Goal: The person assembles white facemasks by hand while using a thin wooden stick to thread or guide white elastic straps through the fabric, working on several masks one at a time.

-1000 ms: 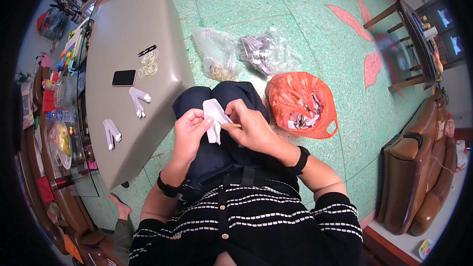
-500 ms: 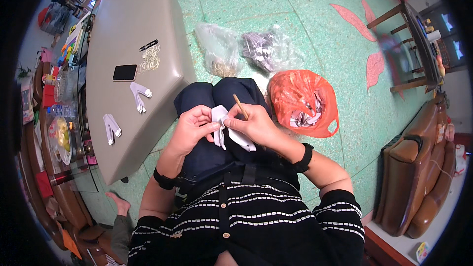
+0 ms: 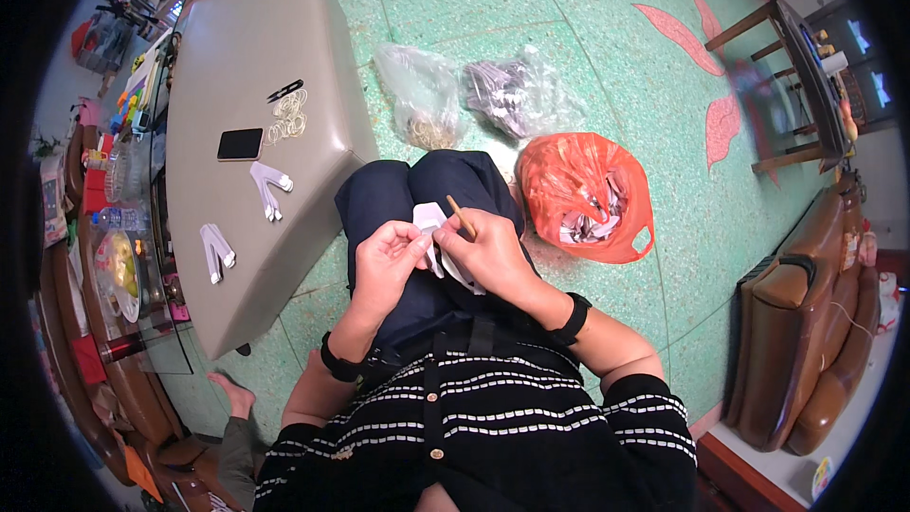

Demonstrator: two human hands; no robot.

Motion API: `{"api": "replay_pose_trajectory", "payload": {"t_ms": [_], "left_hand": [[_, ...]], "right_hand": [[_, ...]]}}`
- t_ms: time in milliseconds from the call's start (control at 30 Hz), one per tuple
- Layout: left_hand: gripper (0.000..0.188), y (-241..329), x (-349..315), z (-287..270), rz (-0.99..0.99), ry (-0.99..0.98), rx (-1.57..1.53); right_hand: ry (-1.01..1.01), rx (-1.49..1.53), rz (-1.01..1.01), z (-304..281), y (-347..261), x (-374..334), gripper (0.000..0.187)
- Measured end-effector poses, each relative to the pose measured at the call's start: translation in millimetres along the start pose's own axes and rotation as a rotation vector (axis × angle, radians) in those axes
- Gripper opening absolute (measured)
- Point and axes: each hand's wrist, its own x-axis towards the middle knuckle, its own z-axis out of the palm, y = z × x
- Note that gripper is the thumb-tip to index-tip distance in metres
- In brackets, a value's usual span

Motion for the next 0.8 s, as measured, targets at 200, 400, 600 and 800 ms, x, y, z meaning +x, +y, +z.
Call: {"api": "replay_pose_trajectory", "payload": {"t_ms": [200, 400, 600, 800], "left_hand": [[0.006, -2, 2, -4, -0.039, 0.011, 0.020], [0.007, -3, 4, -2, -0.084, 0.071, -0.062], [0.007, -7, 5, -3, -0.129, 0.079, -0.106], [0.011, -14, 7, -1, -0.115, 0.104, -0.142]], "right_hand": [[0.039, 0.027, -0.222, 3, 6, 0, 0.019], [0.047, 0.023, -0.147, 3, 4, 2, 0.016], [0.038, -0.006, -0.069, 5, 2, 4, 0.016], [0.042, -0.083, 0.004, 4, -3, 6, 0.019]]}}
